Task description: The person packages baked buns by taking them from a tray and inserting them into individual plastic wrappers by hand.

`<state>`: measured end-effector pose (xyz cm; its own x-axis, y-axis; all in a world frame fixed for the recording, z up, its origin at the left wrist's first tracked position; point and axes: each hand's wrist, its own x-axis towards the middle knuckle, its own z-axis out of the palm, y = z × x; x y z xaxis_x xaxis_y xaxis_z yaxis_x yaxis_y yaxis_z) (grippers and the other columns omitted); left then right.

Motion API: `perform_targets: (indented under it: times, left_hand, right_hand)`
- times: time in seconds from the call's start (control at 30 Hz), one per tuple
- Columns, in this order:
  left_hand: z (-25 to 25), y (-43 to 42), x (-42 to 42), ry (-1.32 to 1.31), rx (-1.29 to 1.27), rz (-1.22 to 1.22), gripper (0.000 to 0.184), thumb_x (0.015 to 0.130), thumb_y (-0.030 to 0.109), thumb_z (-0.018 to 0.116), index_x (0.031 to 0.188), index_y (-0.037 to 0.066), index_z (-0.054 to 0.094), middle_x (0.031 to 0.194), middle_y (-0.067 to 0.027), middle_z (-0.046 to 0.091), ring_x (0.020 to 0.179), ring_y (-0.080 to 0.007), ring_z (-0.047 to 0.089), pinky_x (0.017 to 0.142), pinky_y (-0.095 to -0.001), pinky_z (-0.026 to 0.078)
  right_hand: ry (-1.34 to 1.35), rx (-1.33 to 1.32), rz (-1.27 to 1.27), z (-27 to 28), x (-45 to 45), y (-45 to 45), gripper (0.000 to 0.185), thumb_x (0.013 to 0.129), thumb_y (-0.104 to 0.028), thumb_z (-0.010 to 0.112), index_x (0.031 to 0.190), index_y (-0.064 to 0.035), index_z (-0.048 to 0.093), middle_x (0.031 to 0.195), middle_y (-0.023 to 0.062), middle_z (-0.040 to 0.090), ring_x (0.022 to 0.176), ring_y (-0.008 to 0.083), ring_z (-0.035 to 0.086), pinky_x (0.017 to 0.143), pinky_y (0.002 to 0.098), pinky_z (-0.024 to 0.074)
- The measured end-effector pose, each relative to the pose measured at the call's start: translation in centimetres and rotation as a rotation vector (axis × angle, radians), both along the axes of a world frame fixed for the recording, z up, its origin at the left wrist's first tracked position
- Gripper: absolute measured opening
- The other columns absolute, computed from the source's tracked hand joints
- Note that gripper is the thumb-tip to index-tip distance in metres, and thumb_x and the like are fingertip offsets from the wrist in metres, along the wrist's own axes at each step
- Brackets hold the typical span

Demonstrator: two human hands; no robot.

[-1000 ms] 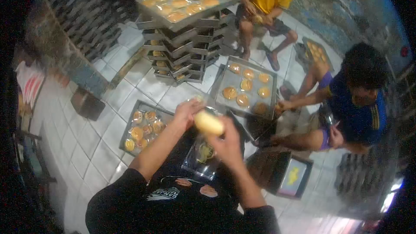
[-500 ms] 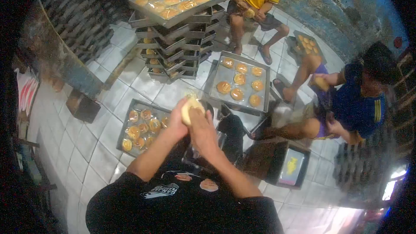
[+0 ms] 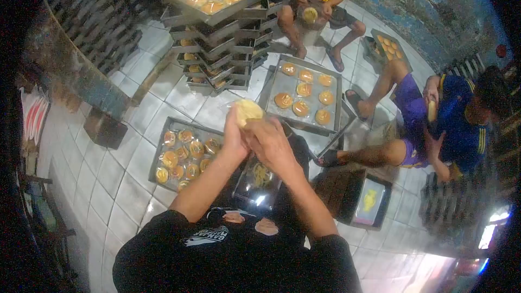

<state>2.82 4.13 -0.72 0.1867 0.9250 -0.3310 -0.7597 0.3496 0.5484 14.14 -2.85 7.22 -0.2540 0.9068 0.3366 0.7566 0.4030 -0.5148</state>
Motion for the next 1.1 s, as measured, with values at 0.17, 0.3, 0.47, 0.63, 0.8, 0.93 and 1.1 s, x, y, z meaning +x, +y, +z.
perform_targets:
  times: [0.17, 0.3, 0.47, 0.63, 0.8, 0.93, 1.1]
  left_hand:
    - [1.1, 1.2, -0.9, -0.279, -0.182, -0.196, 0.081, 0.106, 0.067, 0.025, 0.142, -0.001, 0.050, 0.144, -0.0201, 0.057, 0.127, -0.0369, 0.059, 0.105, -0.0534, 0.052]
    - [-4.0, 4.2, -2.6, -0.339, -0.049, -0.264, 0.074, 0.107, 0.065, 0.027, 0.137, 0.003, 0.056, 0.130, -0.0173, 0.066, 0.119, -0.0337, 0.064, 0.102, -0.0518, 0.053]
    - [-1.9, 3.2, -4.6, -0.273, -0.066, -0.054, 0.073, 0.107, 0.063, 0.034, 0.140, 0.003, 0.055, 0.134, -0.0171, 0.064, 0.122, -0.0333, 0.063, 0.105, -0.0492, 0.052]
    - [-3.3, 2.2, -2.5, -0.206, -0.126, -0.223, 0.069, 0.107, 0.061, 0.034, 0.137, 0.003, 0.058, 0.131, -0.0162, 0.066, 0.120, -0.0318, 0.064, 0.104, -0.0475, 0.052]
    - [-2.1, 3.9, -5.2, -0.188, -0.131, -0.059, 0.068, 0.108, 0.059, 0.032, 0.139, 0.003, 0.056, 0.134, -0.0182, 0.064, 0.123, -0.0331, 0.063, 0.106, -0.0484, 0.051]
    - [-2.3, 2.8, -4.3, -0.199, -0.125, -0.059, 0.068, 0.108, 0.059, 0.031, 0.139, 0.002, 0.055, 0.137, -0.0186, 0.062, 0.125, -0.0343, 0.062, 0.109, -0.0504, 0.050]
    - [-3.6, 2.4, -1.5, -0.102, -0.213, -0.040, 0.065, 0.109, 0.054, 0.032, 0.135, 0.001, 0.058, 0.131, -0.0184, 0.065, 0.119, -0.0344, 0.064, 0.106, -0.0498, 0.052]
  right_hand:
    - [0.239, -0.211, 0.066, -1.1, -1.4, -1.3, 0.016, 0.090, -0.005, 0.068, 0.105, -0.0027, 0.066, 0.108, 0.0142, 0.068, 0.100, 0.0335, 0.068, 0.084, 0.0409, 0.0543]
    - [0.847, -1.194, 0.838, 1.0, -2.6, -4.3, 0.008, 0.096, -0.005, 0.069, 0.091, -0.0039, 0.062, 0.097, 0.0068, 0.064, 0.085, 0.0161, 0.061, 0.071, 0.0295, 0.0484]
    - [0.792, -0.333, -0.002, -0.4, -2.1, -2.6, 0.014, 0.092, -0.002, 0.071, 0.097, -0.0021, 0.059, 0.103, 0.0057, 0.065, 0.087, 0.0139, 0.061, 0.073, 0.0276, 0.0498]
    - [0.370, -0.258, 0.105, -2.4, -2.1, -2.0, 0.018, 0.091, -0.007, 0.076, 0.089, -0.0027, 0.058, 0.094, 0.0049, 0.063, 0.084, 0.0149, 0.060, 0.070, 0.0282, 0.0497]
    - [1.031, -0.963, 0.457, 1.8, -0.8, -5.5, 0.026, 0.091, -0.003, 0.075, 0.080, -0.0069, 0.051, 0.086, 0.0060, 0.061, 0.080, 0.0102, 0.059, 0.067, 0.0271, 0.0489]
    - [0.917, -0.453, -0.065, -1.4, -1.6, -2.8, 0.011, 0.093, -0.009, 0.074, 0.092, -0.0042, 0.064, 0.100, 0.0048, 0.069, 0.079, 0.0094, 0.064, 0.066, 0.0261, 0.0517]
    - [0.660, -0.537, 0.218, -1.6, -1.4, -2.8, 0.022, 0.092, -0.003, 0.074, 0.084, -0.0061, 0.053, 0.092, 0.0027, 0.066, 0.081, 0.0107, 0.060, 0.071, 0.0273, 0.0496]
